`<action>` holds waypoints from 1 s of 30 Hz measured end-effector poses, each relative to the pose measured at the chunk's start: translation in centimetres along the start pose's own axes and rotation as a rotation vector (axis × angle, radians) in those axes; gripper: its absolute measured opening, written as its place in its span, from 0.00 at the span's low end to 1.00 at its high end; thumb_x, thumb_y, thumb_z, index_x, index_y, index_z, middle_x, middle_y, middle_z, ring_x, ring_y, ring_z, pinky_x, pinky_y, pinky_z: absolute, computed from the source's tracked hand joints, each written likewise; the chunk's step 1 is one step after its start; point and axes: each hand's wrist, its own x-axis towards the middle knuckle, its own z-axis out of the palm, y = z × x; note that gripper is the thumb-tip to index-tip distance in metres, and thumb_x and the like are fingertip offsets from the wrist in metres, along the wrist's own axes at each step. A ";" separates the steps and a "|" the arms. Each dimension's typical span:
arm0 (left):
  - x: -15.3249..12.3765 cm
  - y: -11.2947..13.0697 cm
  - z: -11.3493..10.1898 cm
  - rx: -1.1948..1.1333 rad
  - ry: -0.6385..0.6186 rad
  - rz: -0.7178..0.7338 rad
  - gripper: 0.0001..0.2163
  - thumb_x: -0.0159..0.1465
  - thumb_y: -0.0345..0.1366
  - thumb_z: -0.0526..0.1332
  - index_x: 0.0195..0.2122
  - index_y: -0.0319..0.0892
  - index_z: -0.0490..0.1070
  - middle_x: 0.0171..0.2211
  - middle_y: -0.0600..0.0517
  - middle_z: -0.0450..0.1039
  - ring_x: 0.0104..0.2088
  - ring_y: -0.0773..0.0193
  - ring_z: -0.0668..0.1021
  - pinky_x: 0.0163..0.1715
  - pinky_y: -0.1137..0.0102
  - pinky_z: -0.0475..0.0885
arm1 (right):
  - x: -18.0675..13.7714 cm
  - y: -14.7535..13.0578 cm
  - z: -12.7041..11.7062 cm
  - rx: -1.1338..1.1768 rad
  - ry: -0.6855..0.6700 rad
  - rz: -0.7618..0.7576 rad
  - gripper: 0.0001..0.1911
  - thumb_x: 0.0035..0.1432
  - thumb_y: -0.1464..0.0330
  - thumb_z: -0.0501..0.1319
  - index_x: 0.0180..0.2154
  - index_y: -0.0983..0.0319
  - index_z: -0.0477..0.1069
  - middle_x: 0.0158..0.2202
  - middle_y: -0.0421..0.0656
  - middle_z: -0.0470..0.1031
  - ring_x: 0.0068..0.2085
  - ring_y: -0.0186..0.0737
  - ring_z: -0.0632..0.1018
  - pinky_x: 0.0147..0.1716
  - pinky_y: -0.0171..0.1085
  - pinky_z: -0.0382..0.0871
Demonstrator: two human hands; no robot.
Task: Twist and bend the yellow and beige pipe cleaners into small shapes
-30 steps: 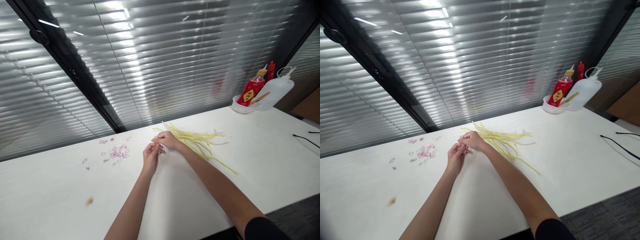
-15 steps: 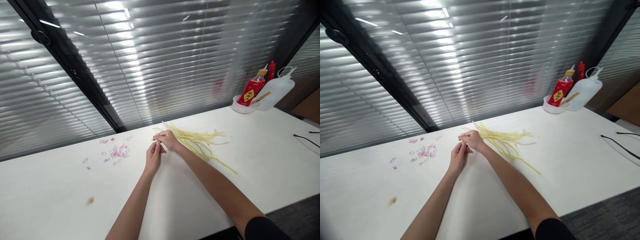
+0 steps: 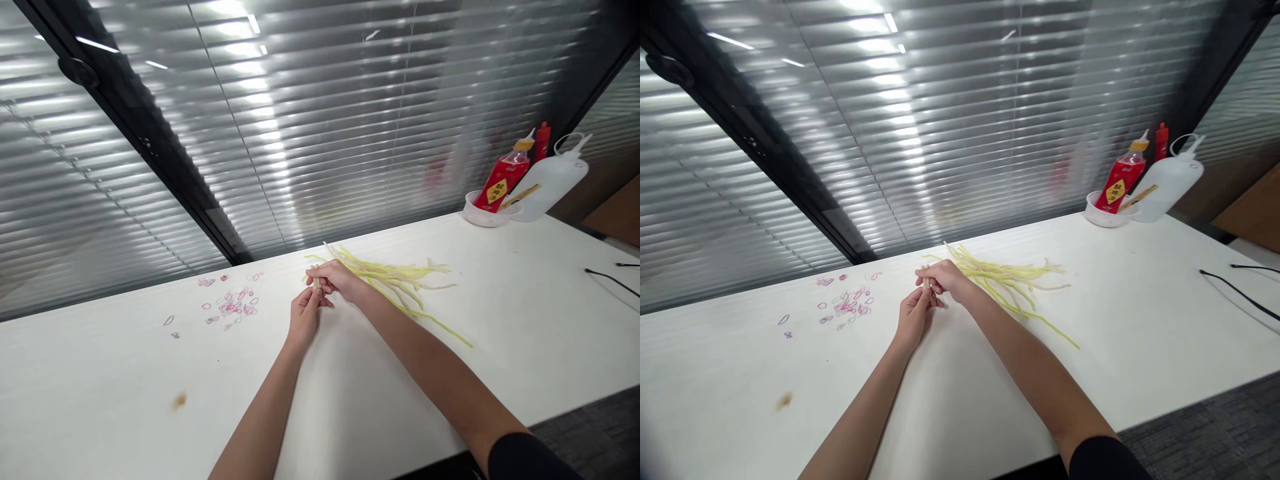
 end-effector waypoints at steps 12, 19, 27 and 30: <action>-0.5 1.0 -0.2 -0.427 -0.200 -0.284 0.16 0.56 0.46 0.64 0.23 0.40 0.63 0.17 0.58 0.59 0.22 0.68 0.71 0.28 0.70 0.67 | -0.9 -0.9 -0.7 -0.149 -0.174 -0.032 0.18 0.49 0.57 0.65 0.31 0.67 0.75 0.13 0.35 0.66 0.14 0.25 0.60 0.14 0.28 0.50; -1.1 1.6 -1.1 -0.518 -0.349 -0.462 0.16 0.56 0.42 0.64 0.21 0.42 0.59 0.14 0.60 0.52 0.14 0.72 0.62 0.21 0.71 0.63 | -1.0 -0.1 -0.6 0.060 -0.353 0.043 0.17 0.49 0.58 0.65 0.32 0.68 0.76 0.13 0.32 0.61 0.15 0.23 0.56 0.15 0.28 0.47; -0.5 1.5 -0.9 -0.486 -0.264 -0.401 0.14 0.56 0.40 0.65 0.22 0.40 0.62 0.15 0.59 0.54 0.17 0.74 0.63 0.22 0.74 0.63 | -0.4 0.0 -0.4 0.091 -0.227 0.068 0.16 0.49 0.59 0.64 0.30 0.67 0.75 0.12 0.29 0.52 0.14 0.23 0.51 0.15 0.28 0.45; -0.1 1.1 -0.7 -0.384 -0.195 -0.328 0.14 0.57 0.41 0.64 0.22 0.39 0.63 0.16 0.59 0.56 0.19 0.72 0.66 0.24 0.74 0.64 | 0.1 0.4 -0.5 -0.065 -0.075 0.027 0.15 0.49 0.59 0.64 0.28 0.66 0.75 0.12 0.30 0.56 0.14 0.24 0.53 0.15 0.29 0.45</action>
